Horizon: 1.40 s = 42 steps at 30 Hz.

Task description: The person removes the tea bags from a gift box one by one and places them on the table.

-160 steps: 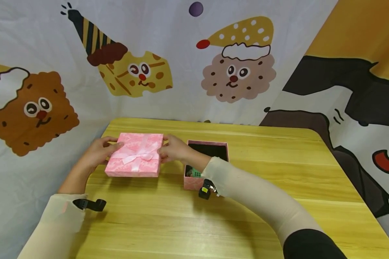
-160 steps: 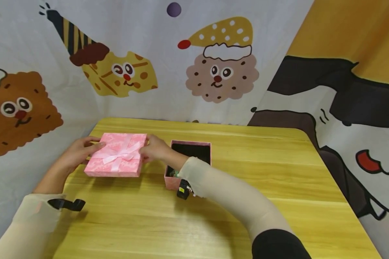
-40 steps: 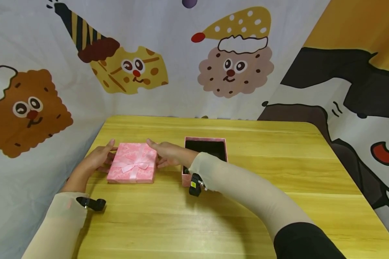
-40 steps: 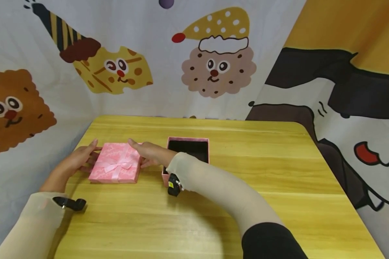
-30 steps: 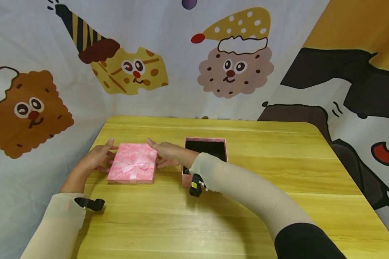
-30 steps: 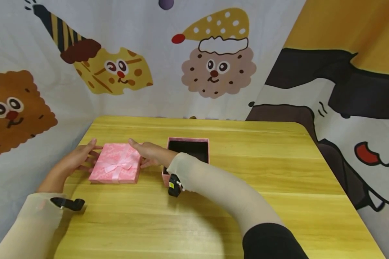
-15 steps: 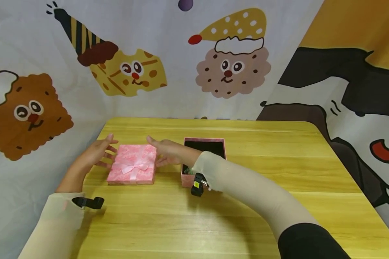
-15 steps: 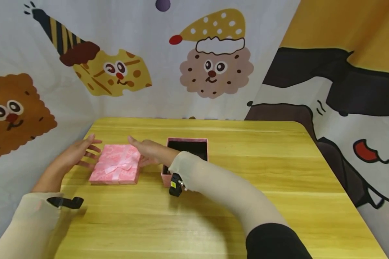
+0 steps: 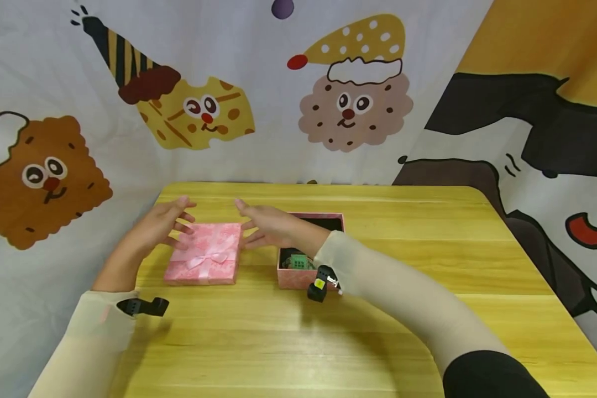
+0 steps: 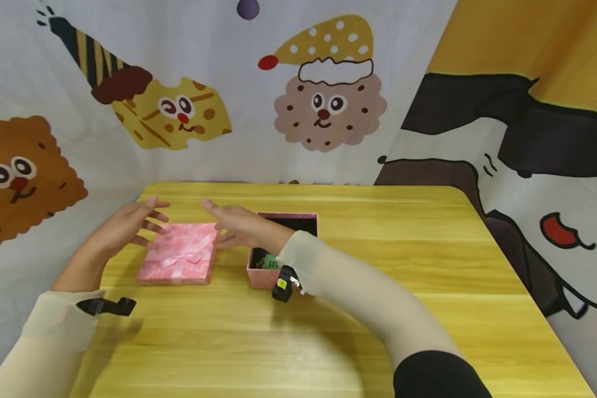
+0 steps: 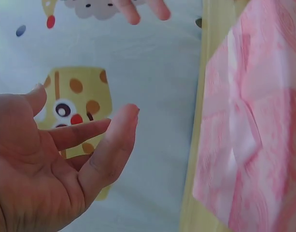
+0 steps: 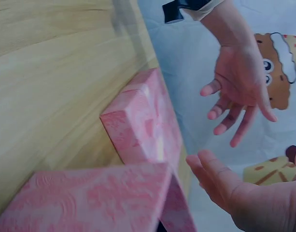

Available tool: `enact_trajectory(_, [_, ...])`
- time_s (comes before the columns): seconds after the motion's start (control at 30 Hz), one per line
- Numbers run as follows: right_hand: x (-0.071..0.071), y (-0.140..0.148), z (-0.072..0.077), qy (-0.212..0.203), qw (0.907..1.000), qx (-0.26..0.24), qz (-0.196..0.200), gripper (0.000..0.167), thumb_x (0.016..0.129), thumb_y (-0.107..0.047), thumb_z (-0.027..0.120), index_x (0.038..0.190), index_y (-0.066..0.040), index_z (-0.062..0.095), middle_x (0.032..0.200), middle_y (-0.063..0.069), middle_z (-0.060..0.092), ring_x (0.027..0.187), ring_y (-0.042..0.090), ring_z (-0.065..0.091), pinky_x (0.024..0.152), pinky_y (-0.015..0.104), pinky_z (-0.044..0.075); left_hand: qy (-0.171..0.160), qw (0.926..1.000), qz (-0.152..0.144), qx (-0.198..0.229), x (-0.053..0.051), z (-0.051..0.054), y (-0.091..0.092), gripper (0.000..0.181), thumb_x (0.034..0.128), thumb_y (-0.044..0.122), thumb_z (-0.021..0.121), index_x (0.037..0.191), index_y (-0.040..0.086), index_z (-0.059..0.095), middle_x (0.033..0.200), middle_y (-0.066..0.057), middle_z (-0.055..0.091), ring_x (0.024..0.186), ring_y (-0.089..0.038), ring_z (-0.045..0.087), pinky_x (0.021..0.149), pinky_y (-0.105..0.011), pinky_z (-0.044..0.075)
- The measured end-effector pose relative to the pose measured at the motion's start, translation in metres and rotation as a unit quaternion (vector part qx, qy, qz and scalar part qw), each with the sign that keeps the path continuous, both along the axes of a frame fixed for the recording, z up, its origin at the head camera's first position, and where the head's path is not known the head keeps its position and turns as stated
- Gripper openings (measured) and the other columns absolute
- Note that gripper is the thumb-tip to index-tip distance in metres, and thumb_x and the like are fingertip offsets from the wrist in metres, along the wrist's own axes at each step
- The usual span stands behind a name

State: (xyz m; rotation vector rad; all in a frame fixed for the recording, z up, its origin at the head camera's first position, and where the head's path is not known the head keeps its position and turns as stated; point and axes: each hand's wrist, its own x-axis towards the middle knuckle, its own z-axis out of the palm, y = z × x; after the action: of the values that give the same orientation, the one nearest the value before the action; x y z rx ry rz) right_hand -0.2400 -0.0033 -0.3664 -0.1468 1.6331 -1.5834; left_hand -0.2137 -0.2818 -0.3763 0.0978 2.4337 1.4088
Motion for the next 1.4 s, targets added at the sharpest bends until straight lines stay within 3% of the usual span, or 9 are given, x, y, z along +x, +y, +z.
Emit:
enact_trajectory(0.17, [0.001, 0.022, 0.012, 0.023, 0.9996, -0.016, -0.010, 0.072, 0.107, -0.056, 0.044, 0.161, -0.011, 0.032, 0.158, 0.022, 0.040, 0.123, 0.039, 0.063, 0.106, 0.047, 0.052, 0.011, 0.9998, -0.005, 0.015, -0.002, 0.005, 0.016, 0.076, 0.1091, 0.058, 0.029, 0.158, 0.000, 0.033, 0.140, -0.031, 0.046, 0.119, -0.050, 0.057, 0.073, -0.048, 0.064])
enact_trajectory(0.4, [0.004, 0.056, 0.022, 0.034, 0.9983, -0.043, -0.021, 0.067, 0.108, -0.055, 0.041, 0.157, -0.011, 0.037, 0.155, 0.020, 0.046, 0.124, 0.037, 0.064, 0.109, 0.049, 0.050, 0.024, 0.9993, -0.008, 0.028, -0.005, 0.012, 0.039, 0.074, 0.1082, 0.058, 0.036, 0.157, 0.002, 0.035, 0.140, -0.030, 0.048, 0.119, -0.049, 0.060, 0.070, -0.049, 0.064])
enact_trajectory(0.7, [0.006, 0.096, 0.028, 0.066, 0.9959, -0.056, -0.025, 0.066, 0.109, -0.055, 0.035, 0.157, -0.009, 0.037, 0.156, 0.020, 0.045, 0.134, 0.040, 0.056, 0.109, 0.047, 0.050, 0.035, 0.9981, -0.017, 0.047, -0.010, 0.018, 0.064, 0.071, 0.1074, 0.057, 0.041, 0.155, 0.004, 0.039, 0.141, -0.027, 0.051, 0.119, -0.050, 0.061, 0.069, -0.047, 0.065])
enact_trajectory(0.87, [0.006, 0.114, 0.031, 0.059, 0.9955, -0.064, -0.038, 0.067, 0.108, -0.055, 0.036, 0.158, -0.010, 0.036, 0.155, 0.019, 0.045, 0.140, 0.044, 0.048, 0.111, 0.048, 0.049, 0.034, 0.9976, -0.026, 0.054, -0.011, 0.022, 0.076, 0.072, 0.1069, 0.056, 0.045, 0.155, 0.003, 0.039, 0.141, -0.026, 0.051, 0.118, -0.049, 0.062, 0.068, -0.047, 0.065])
enact_trajectory(1.1, [0.009, 0.139, 0.032, 0.064, 0.9936, -0.063, -0.068, 0.071, 0.106, -0.058, 0.039, 0.157, -0.009, 0.036, 0.156, 0.018, 0.045, 0.137, 0.043, 0.051, 0.110, 0.047, 0.049, 0.035, 0.9970, -0.044, 0.053, -0.015, 0.023, 0.091, 0.075, 0.1057, 0.057, 0.047, 0.157, 0.004, 0.036, 0.140, -0.025, 0.052, 0.117, -0.045, 0.064, 0.070, -0.047, 0.065])
enact_trajectory(1.4, [0.013, 0.164, 0.026, 0.079, 0.9926, -0.051, -0.078, 0.076, 0.106, -0.060, 0.037, 0.158, -0.004, 0.031, 0.157, 0.022, 0.042, 0.139, 0.045, 0.049, 0.109, 0.045, 0.050, 0.040, 0.9959, -0.072, 0.039, -0.021, 0.019, 0.111, 0.070, 0.1058, 0.057, 0.048, 0.155, 0.007, 0.041, 0.138, -0.024, 0.055, 0.113, -0.044, 0.067, 0.067, -0.048, 0.064])
